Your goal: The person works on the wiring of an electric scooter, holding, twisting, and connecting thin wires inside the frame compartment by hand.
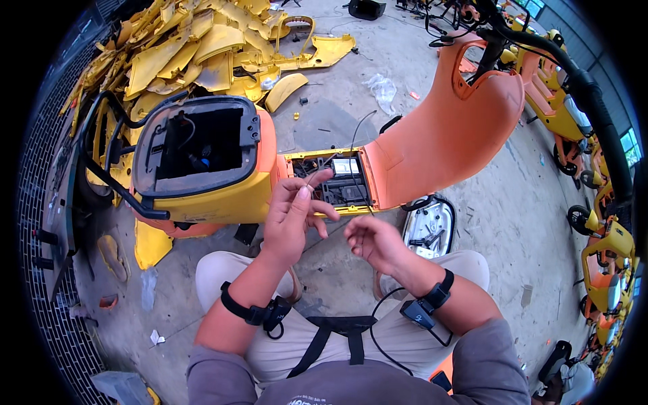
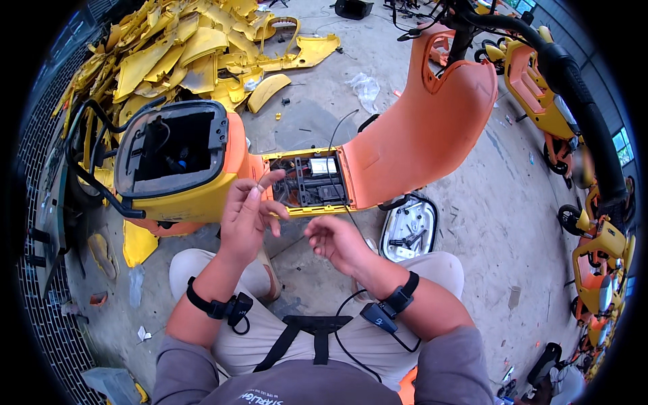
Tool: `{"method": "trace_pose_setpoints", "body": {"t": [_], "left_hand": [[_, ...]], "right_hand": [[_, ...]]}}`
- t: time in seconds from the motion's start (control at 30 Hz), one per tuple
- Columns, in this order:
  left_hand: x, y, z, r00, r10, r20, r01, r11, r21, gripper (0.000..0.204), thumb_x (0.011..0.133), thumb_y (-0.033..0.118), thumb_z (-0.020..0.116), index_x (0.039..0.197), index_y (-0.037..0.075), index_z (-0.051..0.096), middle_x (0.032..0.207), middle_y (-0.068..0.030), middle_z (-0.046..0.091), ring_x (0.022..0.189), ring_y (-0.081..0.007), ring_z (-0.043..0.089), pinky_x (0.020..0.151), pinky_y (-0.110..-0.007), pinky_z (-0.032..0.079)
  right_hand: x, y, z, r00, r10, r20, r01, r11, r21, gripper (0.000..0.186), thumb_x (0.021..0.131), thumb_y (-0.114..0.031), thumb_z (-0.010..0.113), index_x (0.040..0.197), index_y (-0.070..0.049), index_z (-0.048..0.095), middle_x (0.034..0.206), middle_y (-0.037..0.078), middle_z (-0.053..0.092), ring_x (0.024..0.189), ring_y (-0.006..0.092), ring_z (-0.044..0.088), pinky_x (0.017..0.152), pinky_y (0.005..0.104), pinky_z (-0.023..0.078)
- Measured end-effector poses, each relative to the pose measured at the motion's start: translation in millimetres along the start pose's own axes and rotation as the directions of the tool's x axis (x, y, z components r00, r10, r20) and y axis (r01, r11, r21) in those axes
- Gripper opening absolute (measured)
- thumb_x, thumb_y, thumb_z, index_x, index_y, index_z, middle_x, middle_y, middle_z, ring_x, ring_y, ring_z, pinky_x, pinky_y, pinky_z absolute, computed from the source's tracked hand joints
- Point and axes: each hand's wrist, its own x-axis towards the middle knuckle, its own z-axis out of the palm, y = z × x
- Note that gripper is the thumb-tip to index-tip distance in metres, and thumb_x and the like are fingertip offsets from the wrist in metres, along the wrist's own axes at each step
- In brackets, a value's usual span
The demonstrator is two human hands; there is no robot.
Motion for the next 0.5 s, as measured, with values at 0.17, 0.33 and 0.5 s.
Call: {"method": "trace_pose_setpoints", "body": {"t": [0.17,0.33,0.5], "left_hand": [[-2,3,4,0.953,-0.136,0.271,0.208,0.944,-0.257,0.014,0.105,0.021,0.026,0.111,0.011,0.035,0.131,-0.0288,0.050,0.097,-0.0337,0.067,0.066,-0.033,0.058],[-2,-5,5,0.961,-0.116,0.250,0.128,0.991,-0.031,0.014,0.105,0.019,0.026,0.110,0.009,0.035,0.128,-0.0283,0.053,0.106,-0.0350,0.063,0.087,-0.039,0.054],[-7,-9,3,0.970,0.027,0.243,-0.147,0.858,0.493,0.013,0.105,0.016,0.032,0.108,0.004,0.035,0.123,-0.0242,0.057,0.110,-0.0310,0.062,0.095,-0.037,0.049]], "right_hand": [[9,23,3,0.879,0.467,-0.092,-0.467,0.808,-0.360,0.025,0.090,-0.033,0.058,0.084,-0.009,0.062,0.083,0.004,0.066,0.063,0.0136,0.057,0.059,0.0258,0.046],[28,23,-8,0.980,0.147,-0.135,-0.156,0.150,-0.976,0.050,0.092,-0.045,0.053,0.078,0.000,0.070,0.072,0.013,0.068,0.063,0.0227,0.064,0.064,0.0350,0.052],[-28,-43,42,0.934,-0.030,0.357,0.349,-0.145,-0.926,0.036,0.092,-0.033,0.059,0.081,0.000,0.068,0.069,0.011,0.065,0.063,0.0269,0.062,0.063,0.0383,0.050]]}}
